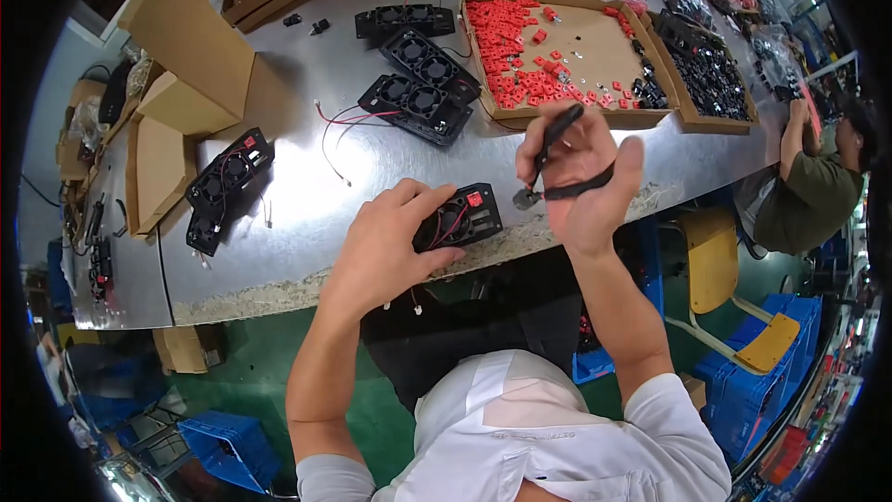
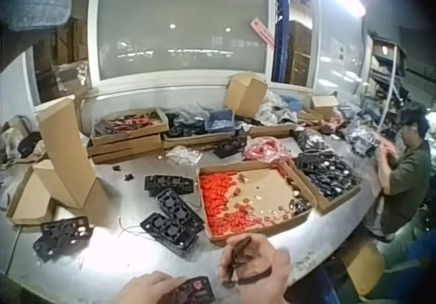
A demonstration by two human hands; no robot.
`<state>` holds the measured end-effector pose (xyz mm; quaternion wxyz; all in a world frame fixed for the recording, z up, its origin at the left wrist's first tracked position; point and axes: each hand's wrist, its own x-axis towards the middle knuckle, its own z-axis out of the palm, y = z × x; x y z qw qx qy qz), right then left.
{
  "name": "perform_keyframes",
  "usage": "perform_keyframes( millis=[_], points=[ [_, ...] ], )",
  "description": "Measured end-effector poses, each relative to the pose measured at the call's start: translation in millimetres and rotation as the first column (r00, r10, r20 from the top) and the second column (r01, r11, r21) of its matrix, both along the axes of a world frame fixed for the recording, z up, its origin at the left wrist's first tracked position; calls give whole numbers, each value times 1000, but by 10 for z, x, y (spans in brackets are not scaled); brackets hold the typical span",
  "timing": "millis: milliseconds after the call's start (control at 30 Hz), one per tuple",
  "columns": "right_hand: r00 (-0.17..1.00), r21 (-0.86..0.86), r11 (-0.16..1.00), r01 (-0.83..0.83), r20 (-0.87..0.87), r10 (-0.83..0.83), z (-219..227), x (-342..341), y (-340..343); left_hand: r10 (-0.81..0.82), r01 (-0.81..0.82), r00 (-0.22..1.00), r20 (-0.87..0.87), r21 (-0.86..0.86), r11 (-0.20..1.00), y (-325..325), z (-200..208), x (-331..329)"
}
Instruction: Manually process and assemble small electronic components using pliers at a factory workbench.
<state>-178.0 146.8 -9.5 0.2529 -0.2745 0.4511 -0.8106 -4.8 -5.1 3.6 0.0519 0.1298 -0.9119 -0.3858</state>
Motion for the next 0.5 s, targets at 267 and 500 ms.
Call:
perform_keyframes(
  millis=[267,500],
  points=[
    [998,-138,989,-45,31,50,200,184,-417,25,-25,999,22,-16,1000,33,-6,-6],
    [1000,-46,999,15,6,-15,173,239,-475,50,-50,995,87,2,999,33,31,-6]
  ],
)
